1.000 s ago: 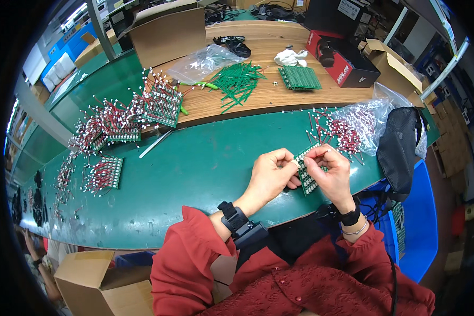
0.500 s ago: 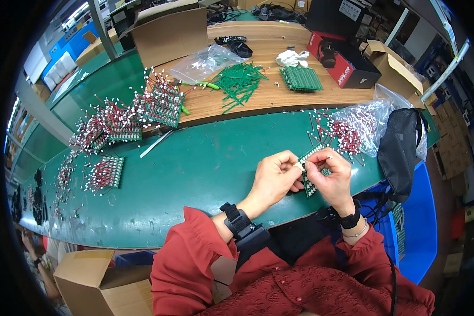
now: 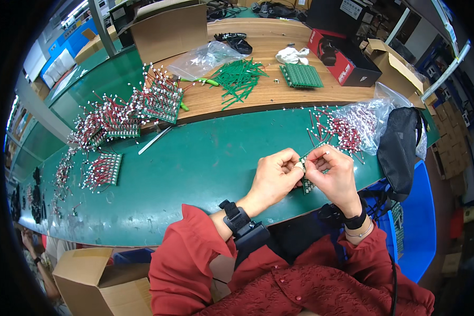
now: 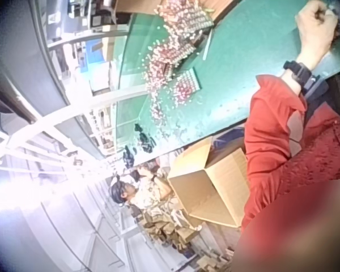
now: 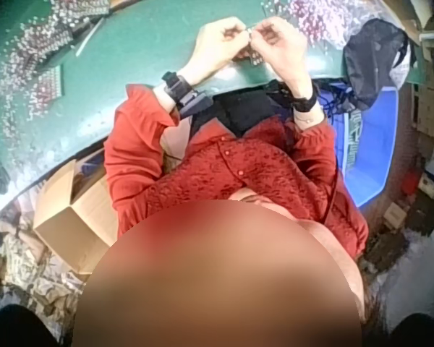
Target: The person inserts small red and white components into a green circuit board by hand. They pick up the components from a pile on the table and place them into the board's holes one by one.
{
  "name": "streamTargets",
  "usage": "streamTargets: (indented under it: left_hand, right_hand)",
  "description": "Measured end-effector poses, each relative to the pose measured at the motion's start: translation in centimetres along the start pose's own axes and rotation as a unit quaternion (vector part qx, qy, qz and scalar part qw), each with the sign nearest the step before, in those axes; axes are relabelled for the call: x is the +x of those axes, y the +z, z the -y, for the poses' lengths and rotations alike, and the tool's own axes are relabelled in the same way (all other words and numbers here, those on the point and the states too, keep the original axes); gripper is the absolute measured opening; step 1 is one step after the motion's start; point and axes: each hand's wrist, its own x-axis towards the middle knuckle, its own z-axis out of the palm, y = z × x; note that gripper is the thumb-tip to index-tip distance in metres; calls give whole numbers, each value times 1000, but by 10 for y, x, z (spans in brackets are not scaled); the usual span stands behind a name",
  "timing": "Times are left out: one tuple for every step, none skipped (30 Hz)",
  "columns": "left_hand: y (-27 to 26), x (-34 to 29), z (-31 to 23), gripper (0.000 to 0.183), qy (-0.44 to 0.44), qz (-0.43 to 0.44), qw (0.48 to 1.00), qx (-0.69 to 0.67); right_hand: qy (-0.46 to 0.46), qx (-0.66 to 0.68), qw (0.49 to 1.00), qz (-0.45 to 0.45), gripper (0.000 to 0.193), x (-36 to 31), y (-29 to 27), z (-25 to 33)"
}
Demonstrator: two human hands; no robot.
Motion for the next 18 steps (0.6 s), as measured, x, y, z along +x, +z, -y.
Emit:
streamTargets:
  left_hand:
    - [0, 0, 0, 5, -9, 1, 1000, -7]
    - [-1, 0, -1, 4, -18, 3, 1000, -18]
    - [-1, 0, -2, 4, -27, 5, 999, -28]
    - [-2, 1, -3, 4, -36, 8, 999, -26]
    - [-1, 1, -3, 4, -45, 11, 999, -23]
    - [-1, 1, -4, 4, -56, 14, 998, -24]
    - [0, 0, -4, 4, -54, 11, 998, -15]
    - [0, 0, -5, 5, -52, 10, 999, -10]
    - [1, 1, -5, 6, -48, 8, 999, -9]
    - [1, 1, -5, 6, -39, 3, 999, 15]
    - [0, 0, -4, 6, -29, -1, 999, 34]
    - [0, -1, -4, 7, -19, -5, 998, 52]
    - [0, -2, -3, 8, -13, -17, 998, 52]
    - [0, -2, -2, 10, -7, -26, 998, 53]
    - [1, -3, -1, 11, -3, -32, 998, 45]
    - [1, -3, -1, 11, -4, -35, 998, 56]
    - [0, -2, -1, 10, 17, -38, 997, 70]
    - [0, -2, -1, 10, 29, -37, 995, 83]
  right_hand:
    - [-21, -23, 1000, 1, 10, 0, 0, 1]
    - [-39, -42, 998, 3, 10, 0, -1, 2]
    - [-59, -61, 996, 5, 9, -1, 0, 2]
    - [-59, -51, 997, 3, 9, -1, 0, 1]
    - [-59, -39, 998, 1, 9, 0, 0, 0]
    - [-55, -30, 998, -4, 8, -1, 0, -2]
    - [-54, -30, 998, 5, 9, -1, 0, -2]
    - [-51, -33, 998, 10, 10, -1, -1, -3]
    - [-49, -36, 998, 15, 11, -1, -1, -2]
    - [-84, -92, 992, 19, 12, -1, -1, -1]
    - [-119, -148, 981, 24, 14, -2, -1, 2]
    - [-151, -204, 967, 27, 15, -3, 0, 6]
    - [-160, -232, 959, 40, 17, -4, 1, 11]
    - [-166, -261, 950, 50, 19, -6, 4, 16]
    - [-168, -289, 941, 59, 21, -10, 5, 21]
    - [-173, -316, 929, 84, 22, -11, 4, 24]
    - [-180, -326, 924, 89, 23, -11, 4, 24]
    - [-184, -335, 920, 92, 23, -11, 3, 23]
